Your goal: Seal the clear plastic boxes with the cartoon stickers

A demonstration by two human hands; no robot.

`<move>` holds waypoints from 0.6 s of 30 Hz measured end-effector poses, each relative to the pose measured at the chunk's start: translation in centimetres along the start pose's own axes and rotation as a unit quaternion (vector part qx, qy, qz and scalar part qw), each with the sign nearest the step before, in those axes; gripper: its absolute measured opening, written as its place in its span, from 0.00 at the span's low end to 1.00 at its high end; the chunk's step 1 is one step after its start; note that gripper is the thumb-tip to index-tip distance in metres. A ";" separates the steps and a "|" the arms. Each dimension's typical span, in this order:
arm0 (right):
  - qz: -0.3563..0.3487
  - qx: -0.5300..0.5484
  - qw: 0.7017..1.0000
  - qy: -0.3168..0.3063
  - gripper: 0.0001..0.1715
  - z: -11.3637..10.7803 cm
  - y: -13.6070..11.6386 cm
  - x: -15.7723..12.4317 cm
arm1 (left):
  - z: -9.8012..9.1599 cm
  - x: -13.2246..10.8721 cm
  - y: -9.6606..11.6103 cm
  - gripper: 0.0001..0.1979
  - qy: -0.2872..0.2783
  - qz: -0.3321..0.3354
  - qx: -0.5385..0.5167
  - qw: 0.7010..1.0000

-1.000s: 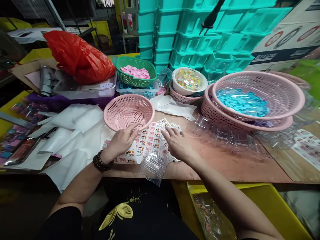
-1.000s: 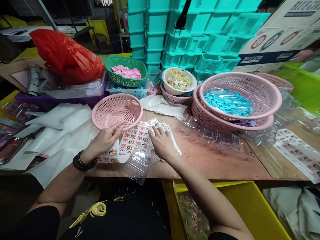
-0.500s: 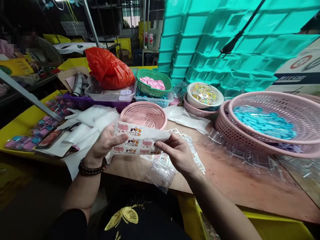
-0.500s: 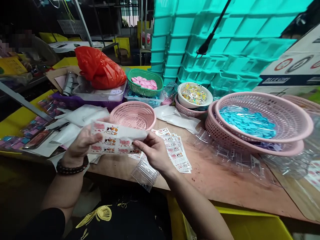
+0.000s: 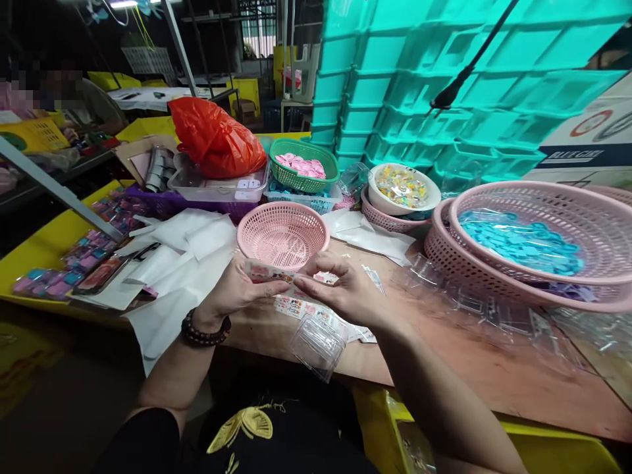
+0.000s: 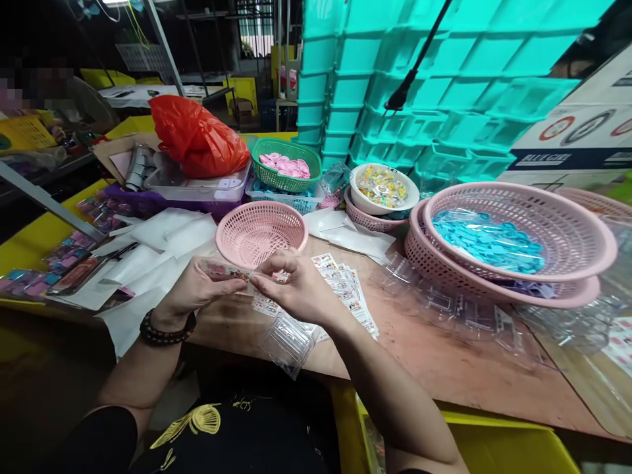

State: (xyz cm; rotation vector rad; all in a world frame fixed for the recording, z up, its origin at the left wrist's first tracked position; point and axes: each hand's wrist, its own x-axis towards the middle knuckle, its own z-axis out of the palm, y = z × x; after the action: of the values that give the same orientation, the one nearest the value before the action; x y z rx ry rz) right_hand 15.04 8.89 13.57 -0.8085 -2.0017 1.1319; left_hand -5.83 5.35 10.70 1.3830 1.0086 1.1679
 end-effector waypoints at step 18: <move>0.247 0.308 0.899 -0.188 0.20 0.0 1.8 2.2 | -0.7 0.4 -1.5 0.07 -0.051 0.170 -0.013 0.984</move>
State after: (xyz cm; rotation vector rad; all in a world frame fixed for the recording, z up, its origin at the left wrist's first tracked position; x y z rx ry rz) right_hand 14.12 11.41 12.54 -0.8090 -1.5685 2.2163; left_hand -6.47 6.07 9.24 1.6185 0.6983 1.3361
